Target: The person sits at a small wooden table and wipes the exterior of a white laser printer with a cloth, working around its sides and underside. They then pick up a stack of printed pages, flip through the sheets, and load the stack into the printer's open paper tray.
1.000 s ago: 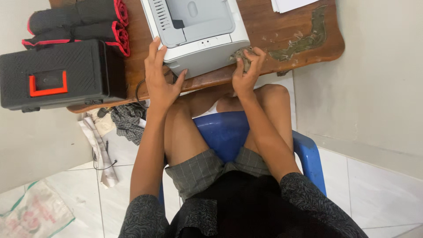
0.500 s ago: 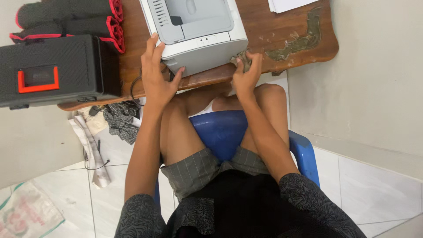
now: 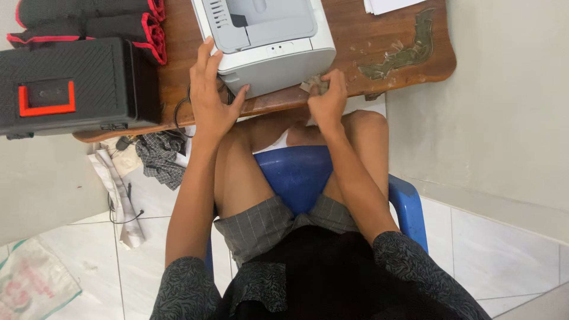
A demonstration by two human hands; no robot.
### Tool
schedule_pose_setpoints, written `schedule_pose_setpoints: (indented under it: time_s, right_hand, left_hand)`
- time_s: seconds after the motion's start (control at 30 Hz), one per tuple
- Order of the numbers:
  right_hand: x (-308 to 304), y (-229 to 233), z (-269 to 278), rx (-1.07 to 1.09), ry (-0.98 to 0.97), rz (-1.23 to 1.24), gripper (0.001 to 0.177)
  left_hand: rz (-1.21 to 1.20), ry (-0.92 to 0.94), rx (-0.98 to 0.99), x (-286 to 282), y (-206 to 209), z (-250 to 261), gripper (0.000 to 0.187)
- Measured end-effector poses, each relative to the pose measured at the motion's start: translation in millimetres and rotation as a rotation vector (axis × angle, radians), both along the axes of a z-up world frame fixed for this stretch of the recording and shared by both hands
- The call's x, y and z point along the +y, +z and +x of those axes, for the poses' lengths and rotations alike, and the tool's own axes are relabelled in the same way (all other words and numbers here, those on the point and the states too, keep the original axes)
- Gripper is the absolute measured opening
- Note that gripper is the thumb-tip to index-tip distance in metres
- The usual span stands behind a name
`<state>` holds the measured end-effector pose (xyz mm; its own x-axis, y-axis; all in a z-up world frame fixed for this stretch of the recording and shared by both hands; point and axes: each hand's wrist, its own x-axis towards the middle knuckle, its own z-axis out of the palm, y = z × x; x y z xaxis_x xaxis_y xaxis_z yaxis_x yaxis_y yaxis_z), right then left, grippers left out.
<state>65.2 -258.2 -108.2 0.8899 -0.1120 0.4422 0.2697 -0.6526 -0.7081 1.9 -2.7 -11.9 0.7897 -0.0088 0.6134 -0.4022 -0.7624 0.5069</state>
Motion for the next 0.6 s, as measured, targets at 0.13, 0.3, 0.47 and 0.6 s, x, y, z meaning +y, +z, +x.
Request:
schedule_pose_setpoints:
  time_s: [0.13,0.3,0.47,0.6]
  right_hand:
    - [-9.9,7.9,3.9,0.042,0.024,0.122,0.032]
    - [-20.9,13.7,8.9,-0.031,0.029,0.179,0.031]
    - [-13.6,13.3,6.3,0.077,0.031,0.179,0.03]
    - [-13.1,22.5,4.4,-0.053,0.068,0.26,0.028]
  left_hand:
    - [0.013,-0.002,-0.002,0.2,4.1,-0.5,0.091]
    - [0.005,-0.001,0.007,1.3,3.7,-1.8,0.091]
    - [0.009,0.002,0.004,0.7,2.0,-0.7,0.09]
    - [0.004,-0.005,-0.016,0.9,5.0,-0.5,0.092]
